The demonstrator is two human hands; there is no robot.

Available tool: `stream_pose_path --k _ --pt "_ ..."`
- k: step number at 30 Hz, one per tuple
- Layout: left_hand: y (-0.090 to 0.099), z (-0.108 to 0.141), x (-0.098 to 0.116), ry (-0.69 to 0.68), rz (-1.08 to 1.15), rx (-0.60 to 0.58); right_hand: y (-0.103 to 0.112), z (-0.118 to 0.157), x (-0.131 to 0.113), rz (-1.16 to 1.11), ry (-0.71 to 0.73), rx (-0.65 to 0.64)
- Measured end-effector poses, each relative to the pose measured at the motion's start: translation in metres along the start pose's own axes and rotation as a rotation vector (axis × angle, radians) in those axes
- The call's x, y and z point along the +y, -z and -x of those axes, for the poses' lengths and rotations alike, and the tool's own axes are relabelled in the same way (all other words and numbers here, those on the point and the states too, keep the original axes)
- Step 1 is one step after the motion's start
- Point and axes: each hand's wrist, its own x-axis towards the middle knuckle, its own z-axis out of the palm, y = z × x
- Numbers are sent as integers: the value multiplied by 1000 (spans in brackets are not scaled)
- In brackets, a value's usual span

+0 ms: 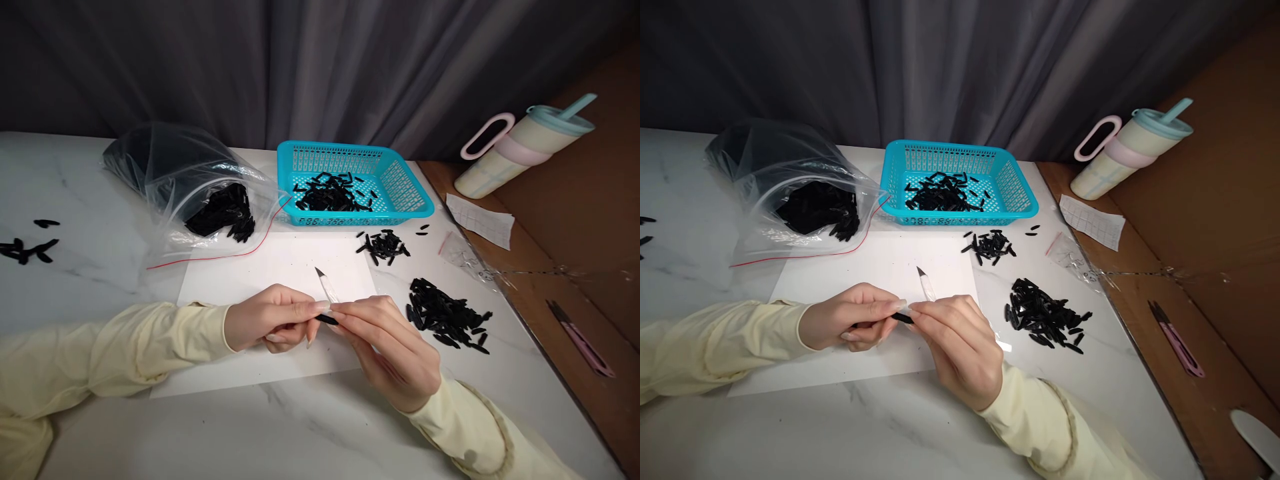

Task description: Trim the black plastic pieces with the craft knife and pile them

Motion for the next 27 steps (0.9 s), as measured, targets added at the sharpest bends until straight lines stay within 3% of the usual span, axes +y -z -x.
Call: stream_pose_path --k 9,13,17,20,23,25,27 --pt "-3 -1 -1 -1 22 15 9 0 -1 127 57 -70" --pt "1 -3 2 49 156 36 50 9 7 456 133 -261" --pt "11 -8 8 110 455 70 105 33 26 871 -33 -215" --pt "15 -11 12 63 610 135 124 42 30 1028 -66 -345" --pt "14 -10 16 8 673 163 107 30 16 959 -82 -311" --pt "10 -8 17 -16 690 180 78 15 -1 755 -60 -281" --pt "5 -7 18 -36 704 201 45 -1 -18 546 -34 -350"
